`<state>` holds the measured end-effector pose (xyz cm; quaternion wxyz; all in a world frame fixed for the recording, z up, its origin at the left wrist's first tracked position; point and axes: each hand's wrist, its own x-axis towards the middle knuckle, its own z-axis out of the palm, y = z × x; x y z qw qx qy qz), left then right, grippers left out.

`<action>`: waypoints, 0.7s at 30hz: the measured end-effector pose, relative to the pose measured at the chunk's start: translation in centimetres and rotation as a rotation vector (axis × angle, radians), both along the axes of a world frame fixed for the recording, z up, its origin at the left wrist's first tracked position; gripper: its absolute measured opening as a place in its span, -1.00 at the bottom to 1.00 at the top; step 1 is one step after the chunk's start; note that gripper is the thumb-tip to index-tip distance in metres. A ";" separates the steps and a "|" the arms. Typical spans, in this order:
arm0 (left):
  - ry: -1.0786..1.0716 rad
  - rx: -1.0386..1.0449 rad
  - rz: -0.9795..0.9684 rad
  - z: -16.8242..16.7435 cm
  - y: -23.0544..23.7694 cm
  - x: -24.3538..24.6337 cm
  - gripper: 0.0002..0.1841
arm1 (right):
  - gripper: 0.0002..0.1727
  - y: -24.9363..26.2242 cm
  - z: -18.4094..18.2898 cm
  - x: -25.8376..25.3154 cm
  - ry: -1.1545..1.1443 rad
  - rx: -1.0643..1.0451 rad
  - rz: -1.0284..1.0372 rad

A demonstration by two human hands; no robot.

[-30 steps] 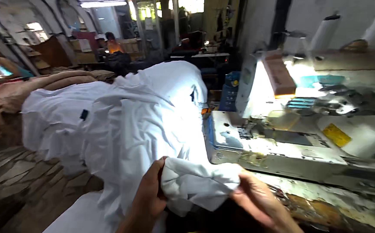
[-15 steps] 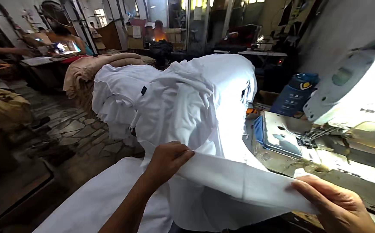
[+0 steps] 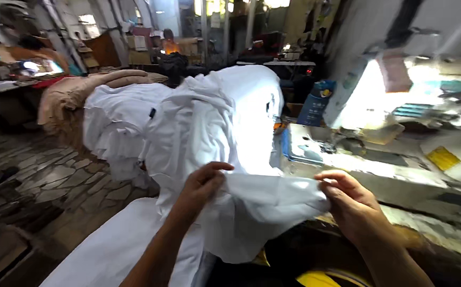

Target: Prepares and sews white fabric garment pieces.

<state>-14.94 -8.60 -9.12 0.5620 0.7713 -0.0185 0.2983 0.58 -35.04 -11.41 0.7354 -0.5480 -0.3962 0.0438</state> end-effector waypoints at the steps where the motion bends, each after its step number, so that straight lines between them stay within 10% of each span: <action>1: -0.033 -0.022 0.000 0.1 -0.2 -0.2 -0.72 | -0.71 -0.2 0.0 -0.2 -0.004 0.014 -0.008; 16: -0.348 0.544 0.111 0.5 -3.8 1.1 -0.92 | -0.85 -2.6 -2.2 -2.0 -0.546 -0.032 -0.476; 21: -0.098 0.008 -0.259 3.7 -6.7 5.7 -0.91 | -0.85 -4.1 -2.8 -1.2 -0.849 -0.138 -0.774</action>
